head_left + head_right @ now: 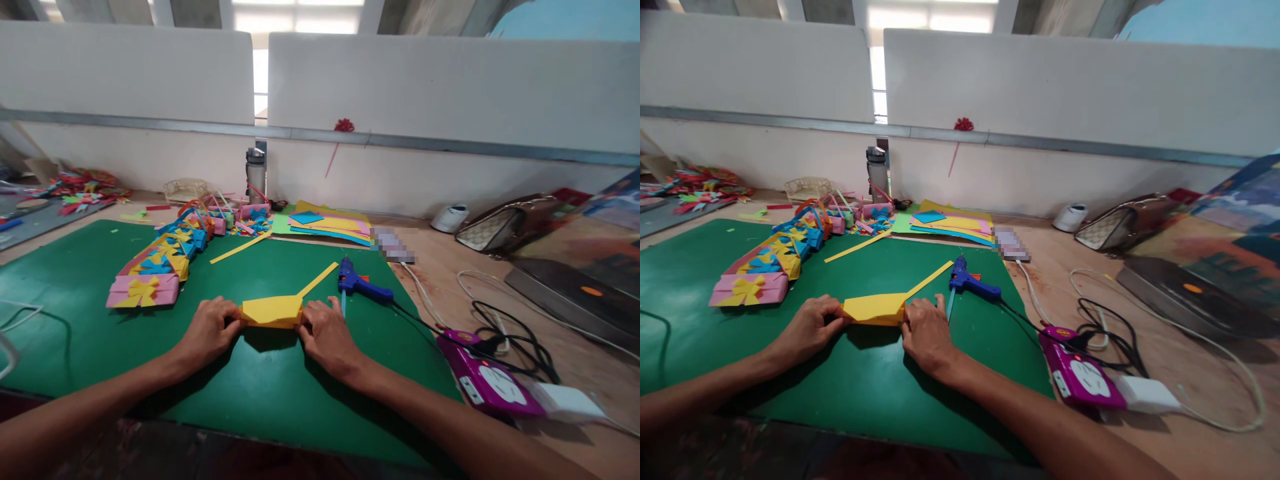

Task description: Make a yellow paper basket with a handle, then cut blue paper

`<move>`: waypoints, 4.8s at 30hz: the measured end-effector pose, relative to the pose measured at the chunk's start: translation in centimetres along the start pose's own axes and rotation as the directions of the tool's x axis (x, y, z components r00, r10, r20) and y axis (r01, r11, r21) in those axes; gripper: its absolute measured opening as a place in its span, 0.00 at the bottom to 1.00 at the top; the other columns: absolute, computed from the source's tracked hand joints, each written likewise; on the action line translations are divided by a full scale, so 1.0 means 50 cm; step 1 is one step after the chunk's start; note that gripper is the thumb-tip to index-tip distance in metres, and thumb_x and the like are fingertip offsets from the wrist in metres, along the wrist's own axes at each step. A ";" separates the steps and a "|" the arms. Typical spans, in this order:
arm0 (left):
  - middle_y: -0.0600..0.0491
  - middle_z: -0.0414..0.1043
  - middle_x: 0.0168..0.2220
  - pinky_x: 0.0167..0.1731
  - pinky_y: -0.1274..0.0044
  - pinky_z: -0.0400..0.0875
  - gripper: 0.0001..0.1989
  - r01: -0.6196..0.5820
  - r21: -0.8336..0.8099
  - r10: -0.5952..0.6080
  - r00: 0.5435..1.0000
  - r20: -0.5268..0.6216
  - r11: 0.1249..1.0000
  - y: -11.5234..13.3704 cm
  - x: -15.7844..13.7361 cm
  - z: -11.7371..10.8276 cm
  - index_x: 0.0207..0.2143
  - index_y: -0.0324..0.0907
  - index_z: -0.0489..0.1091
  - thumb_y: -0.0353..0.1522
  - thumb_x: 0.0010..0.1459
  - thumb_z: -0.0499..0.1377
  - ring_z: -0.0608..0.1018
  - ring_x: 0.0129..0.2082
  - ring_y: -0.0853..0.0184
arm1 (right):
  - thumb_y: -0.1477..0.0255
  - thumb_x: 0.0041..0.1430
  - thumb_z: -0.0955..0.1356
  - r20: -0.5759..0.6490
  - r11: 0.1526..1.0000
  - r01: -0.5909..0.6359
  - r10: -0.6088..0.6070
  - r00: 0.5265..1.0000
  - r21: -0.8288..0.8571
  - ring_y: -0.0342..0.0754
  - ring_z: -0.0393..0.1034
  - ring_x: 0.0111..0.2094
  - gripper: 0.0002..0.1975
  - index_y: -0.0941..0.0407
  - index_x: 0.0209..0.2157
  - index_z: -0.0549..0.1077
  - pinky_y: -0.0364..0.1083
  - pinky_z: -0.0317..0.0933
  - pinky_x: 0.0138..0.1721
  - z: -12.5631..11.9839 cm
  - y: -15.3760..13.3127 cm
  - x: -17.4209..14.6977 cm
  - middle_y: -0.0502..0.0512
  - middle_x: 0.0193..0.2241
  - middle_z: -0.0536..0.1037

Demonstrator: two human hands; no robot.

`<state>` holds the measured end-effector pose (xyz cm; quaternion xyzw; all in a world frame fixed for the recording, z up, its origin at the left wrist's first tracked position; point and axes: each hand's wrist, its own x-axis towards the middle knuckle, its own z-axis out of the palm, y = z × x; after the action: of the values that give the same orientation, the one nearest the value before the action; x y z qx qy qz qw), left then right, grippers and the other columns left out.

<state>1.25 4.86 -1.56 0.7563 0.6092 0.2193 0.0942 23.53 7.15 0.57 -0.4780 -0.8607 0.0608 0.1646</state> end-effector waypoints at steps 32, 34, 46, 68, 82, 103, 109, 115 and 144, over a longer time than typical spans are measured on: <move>0.43 0.68 0.47 0.35 0.71 0.69 0.29 0.084 -0.993 -0.056 0.995 0.079 0.086 0.152 0.064 -0.028 0.52 0.42 0.59 0.50 0.53 0.50 0.70 0.47 0.56 | 0.62 0.46 0.70 0.244 0.193 -0.255 0.076 0.967 0.948 0.41 0.60 0.24 0.13 0.58 0.28 0.70 0.42 0.56 0.30 -0.061 0.071 -0.019 0.48 0.22 0.69; 0.43 0.65 0.52 0.38 0.72 0.69 0.31 0.012 -0.987 -0.021 1.000 0.008 0.159 0.157 0.063 -0.019 0.55 0.43 0.56 0.45 0.51 0.56 0.68 0.51 0.55 | 0.62 0.45 0.71 0.287 0.081 -0.288 0.022 0.958 0.954 0.39 0.60 0.23 0.14 0.58 0.28 0.71 0.42 0.56 0.30 -0.052 0.069 -0.024 0.47 0.21 0.67; 0.45 0.63 0.54 0.46 0.73 0.67 0.35 -0.189 -0.868 0.052 0.981 -0.186 0.459 0.153 0.041 -0.027 0.58 0.42 0.50 0.33 0.50 0.61 0.70 0.49 0.59 | 0.65 0.49 0.68 0.268 0.304 -0.271 0.050 0.962 0.913 0.40 0.60 0.22 0.10 0.59 0.26 0.69 0.41 0.54 0.27 -0.045 0.046 -0.025 0.48 0.20 0.69; 0.49 0.71 0.43 0.41 0.75 0.69 0.33 -0.033 -0.924 -0.019 0.999 -0.043 0.382 0.134 0.045 -0.034 0.54 0.40 0.57 0.33 0.46 0.62 0.73 0.42 0.62 | 0.74 0.56 0.63 -0.374 0.924 0.179 -0.042 0.926 0.339 0.43 0.64 0.22 0.07 0.56 0.24 0.66 0.41 0.56 0.25 -0.071 0.055 -0.036 0.51 0.21 0.71; 0.51 0.76 0.31 0.29 0.78 0.70 0.26 0.249 -0.968 -0.123 0.962 0.243 0.038 0.123 0.066 -0.014 0.45 0.39 0.65 0.33 0.41 0.64 0.78 0.31 0.64 | 0.71 0.55 0.63 -0.277 0.931 0.121 -0.022 0.960 0.344 0.43 0.64 0.22 0.07 0.56 0.25 0.69 0.42 0.56 0.26 -0.068 0.049 -0.045 0.51 0.21 0.73; 0.52 0.74 0.40 0.33 0.79 0.69 0.21 0.167 -0.928 -0.117 0.984 0.135 0.334 0.118 0.055 -0.012 0.43 0.42 0.70 0.35 0.44 0.64 0.76 0.37 0.65 | 0.73 0.52 0.65 -0.194 0.834 -0.002 0.131 0.972 0.551 0.39 0.57 0.19 0.11 0.57 0.17 0.63 0.39 0.51 0.21 -0.081 0.028 -0.045 0.45 0.15 0.64; 0.53 0.75 0.29 0.27 0.80 0.67 0.13 0.150 -0.920 -0.094 0.988 0.125 0.361 0.118 0.056 -0.021 0.34 0.38 0.72 0.38 0.49 0.59 0.75 0.28 0.68 | 0.73 0.56 0.63 -0.307 0.934 0.214 -0.123 0.944 0.286 0.41 0.63 0.22 0.09 0.57 0.23 0.68 0.41 0.54 0.25 -0.070 0.046 -0.049 0.50 0.20 0.71; 0.50 0.74 0.32 0.32 0.75 0.68 0.15 0.182 -0.875 -0.176 0.978 0.113 0.450 0.112 0.077 -0.018 0.34 0.38 0.69 0.38 0.46 0.60 0.75 0.32 0.64 | 0.75 0.59 0.60 -0.350 0.892 0.451 -0.434 0.830 -0.037 0.43 0.62 0.21 0.12 0.57 0.23 0.67 0.42 0.53 0.25 -0.064 0.052 -0.050 0.52 0.18 0.69; 0.48 0.75 0.37 0.38 0.78 0.71 0.14 -0.664 -0.221 0.586 0.740 -0.329 0.714 0.099 0.045 -0.001 0.44 0.40 0.66 0.29 0.54 0.57 0.76 0.37 0.68 | 0.79 0.59 0.58 -0.312 0.796 0.554 -0.605 0.733 -0.243 0.41 0.52 0.19 0.15 0.58 0.19 0.63 0.42 0.49 0.24 -0.066 0.041 -0.045 0.48 0.16 0.63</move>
<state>5.95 5.85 1.02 0.8604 0.2771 0.4230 0.0637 27.39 6.21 2.61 -0.1975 -0.9210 -0.1433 0.3037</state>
